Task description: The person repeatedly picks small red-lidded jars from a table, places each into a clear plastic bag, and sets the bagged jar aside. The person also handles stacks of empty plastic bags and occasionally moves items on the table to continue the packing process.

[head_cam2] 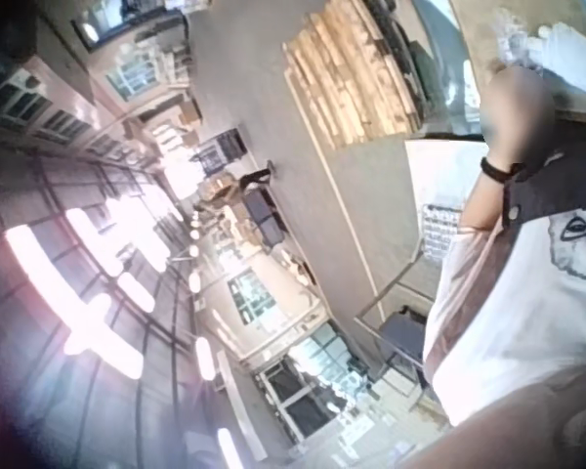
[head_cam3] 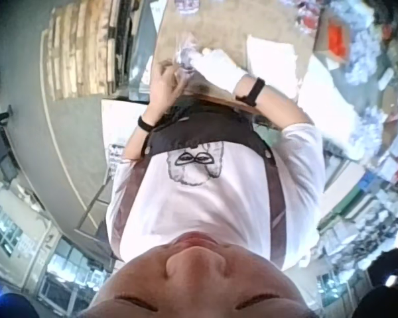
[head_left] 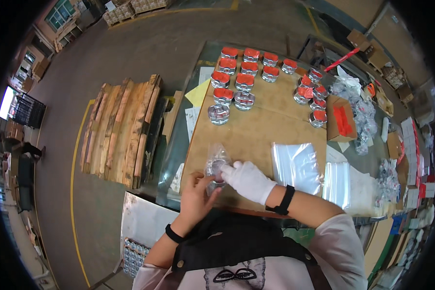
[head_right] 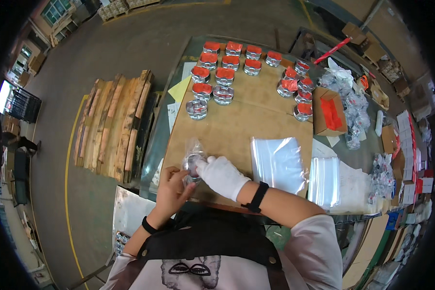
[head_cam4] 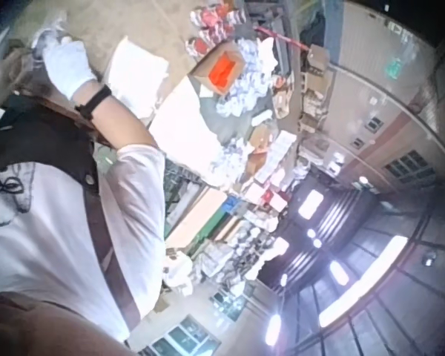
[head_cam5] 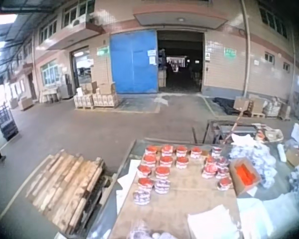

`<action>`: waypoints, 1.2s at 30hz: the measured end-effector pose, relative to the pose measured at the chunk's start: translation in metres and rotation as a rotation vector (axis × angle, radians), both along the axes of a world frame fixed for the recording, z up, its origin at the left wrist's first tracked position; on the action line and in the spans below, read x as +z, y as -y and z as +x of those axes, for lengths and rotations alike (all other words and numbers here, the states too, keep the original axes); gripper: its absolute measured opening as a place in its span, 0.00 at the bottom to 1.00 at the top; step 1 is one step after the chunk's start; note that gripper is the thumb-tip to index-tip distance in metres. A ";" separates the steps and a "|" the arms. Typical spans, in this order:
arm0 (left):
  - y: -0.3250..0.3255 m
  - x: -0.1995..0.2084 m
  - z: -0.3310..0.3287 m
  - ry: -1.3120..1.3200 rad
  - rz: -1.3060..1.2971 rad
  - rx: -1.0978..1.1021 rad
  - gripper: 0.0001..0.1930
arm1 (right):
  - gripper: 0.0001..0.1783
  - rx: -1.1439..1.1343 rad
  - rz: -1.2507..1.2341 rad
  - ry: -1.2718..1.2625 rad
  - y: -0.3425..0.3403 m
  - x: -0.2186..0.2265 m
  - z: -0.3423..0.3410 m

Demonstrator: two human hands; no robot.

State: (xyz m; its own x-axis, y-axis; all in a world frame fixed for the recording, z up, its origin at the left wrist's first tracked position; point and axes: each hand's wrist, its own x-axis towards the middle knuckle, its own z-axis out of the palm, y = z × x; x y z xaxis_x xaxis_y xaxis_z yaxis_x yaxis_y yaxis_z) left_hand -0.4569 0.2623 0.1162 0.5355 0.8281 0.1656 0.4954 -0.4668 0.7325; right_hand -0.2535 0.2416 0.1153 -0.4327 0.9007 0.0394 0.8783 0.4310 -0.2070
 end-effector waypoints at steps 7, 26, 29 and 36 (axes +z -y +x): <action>-0.009 -0.052 0.016 0.112 -0.133 0.142 0.18 | 0.05 0.038 -0.017 -0.199 -0.056 -0.031 -0.001; 0.095 -0.053 0.299 -0.148 -0.034 -0.343 0.10 | 0.18 -2.053 0.018 -0.229 0.471 -0.121 0.500; 0.095 -0.063 0.323 -0.339 0.072 -0.186 0.21 | 0.23 -2.057 -0.003 -0.006 0.507 -0.117 0.539; 0.094 -0.033 0.293 -0.033 -0.228 -0.189 0.05 | 0.16 -0.905 0.008 -1.258 0.247 -0.014 0.307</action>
State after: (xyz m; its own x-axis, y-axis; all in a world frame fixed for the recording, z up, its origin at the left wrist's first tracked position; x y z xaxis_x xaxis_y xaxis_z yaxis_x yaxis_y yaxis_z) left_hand -0.1636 0.1680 0.0829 0.6854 0.7274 -0.0332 0.4406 -0.3780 0.8142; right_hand 0.0534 -0.0051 0.1010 0.5519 0.8326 -0.0469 0.1047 -0.1250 -0.9866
